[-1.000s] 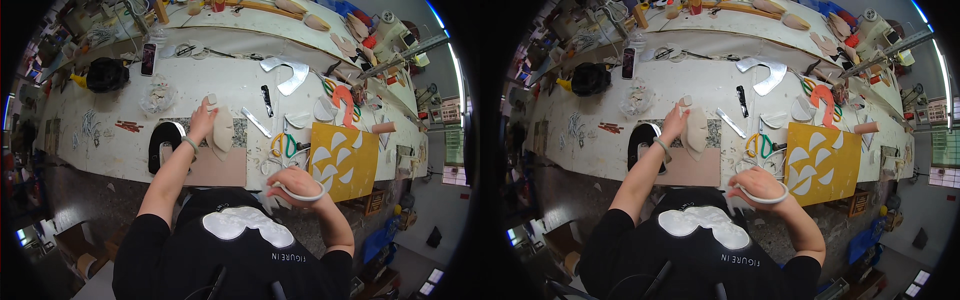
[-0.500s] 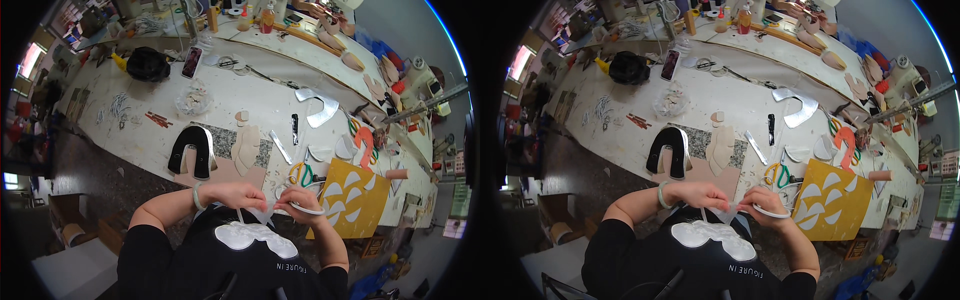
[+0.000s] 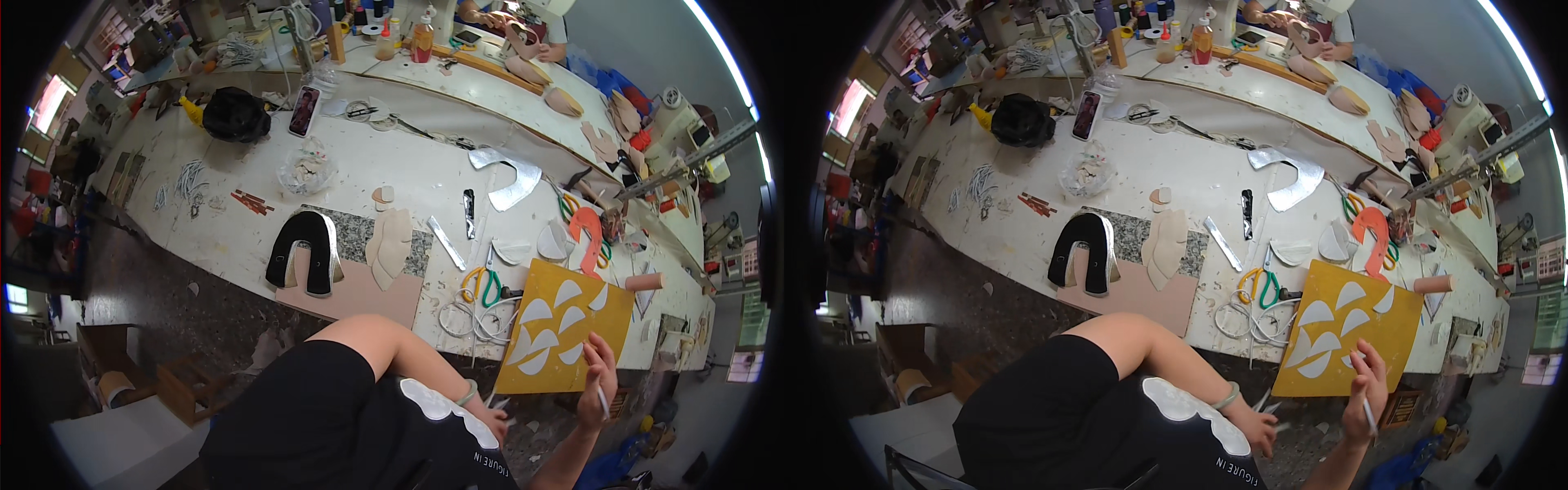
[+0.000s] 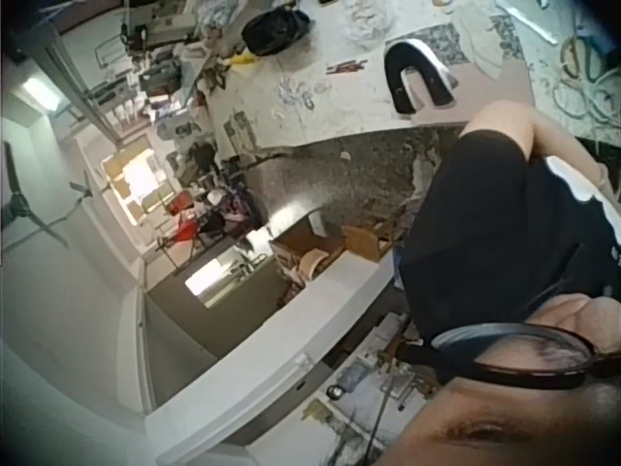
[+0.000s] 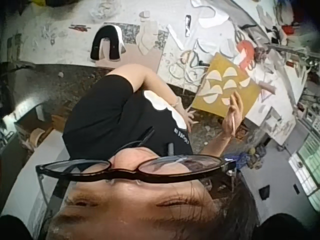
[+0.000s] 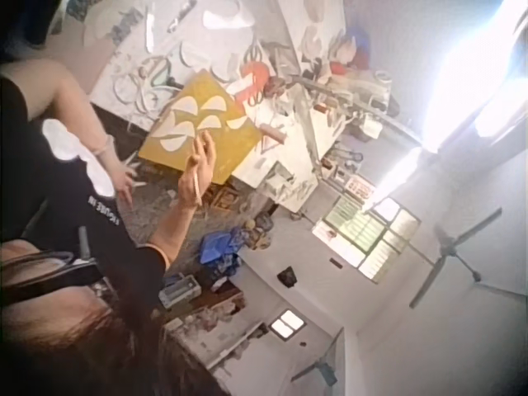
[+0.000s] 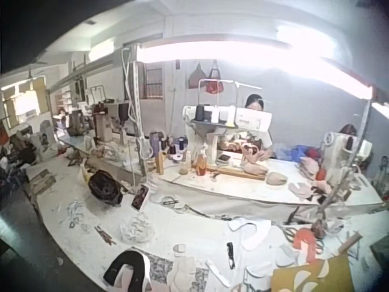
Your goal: The person assembles small craft components at a workbench. They handle white plastic rings and black plastic pieces, using a hammer to tap the black pieces into shape on a cutting mat. The person also manipulates white semi-circular plastic parts and a black U-shaped object, organizing them on the table.
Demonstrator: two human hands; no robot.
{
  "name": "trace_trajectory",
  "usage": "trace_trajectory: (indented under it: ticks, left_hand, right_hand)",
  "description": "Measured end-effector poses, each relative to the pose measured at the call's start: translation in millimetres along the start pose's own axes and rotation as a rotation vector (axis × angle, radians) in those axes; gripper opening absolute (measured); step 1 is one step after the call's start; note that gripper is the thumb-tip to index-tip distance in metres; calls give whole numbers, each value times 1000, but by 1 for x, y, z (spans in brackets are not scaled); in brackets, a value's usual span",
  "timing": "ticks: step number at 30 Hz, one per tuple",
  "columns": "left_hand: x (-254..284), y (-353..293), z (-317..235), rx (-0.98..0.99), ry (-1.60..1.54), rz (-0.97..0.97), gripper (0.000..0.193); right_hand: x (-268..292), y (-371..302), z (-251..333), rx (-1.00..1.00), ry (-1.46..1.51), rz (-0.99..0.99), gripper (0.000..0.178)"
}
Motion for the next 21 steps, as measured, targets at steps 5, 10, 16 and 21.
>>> trace_trajectory:
  ticks: [5,10,16,21]
  left_hand:
    - [17,-35,-7,178,-137,320,47]
    - [95,-125,17,425,-151,-208,47]
    - [190,-246,-11,817,-252,-910,35]
    - [243,-278,-96,609,217,-1282,25]
  right_hand:
    - [-44,-37,-25,-137,189,-66,30]
    - [-87,-33,-32,-101,392,-100,20]
    - [-155,20,-7,27,412,156,32]
    - [-227,59,38,-48,741,396,67]
Point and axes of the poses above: each hand's wrist, its own y-axis towards the middle knuckle, its own x-axis out of the back of the hand, z = x × y, the point moved 8 cm from there along y, towards the middle knuckle, and after that the axes turned 3 degrees about y, right-handed, at the moved point
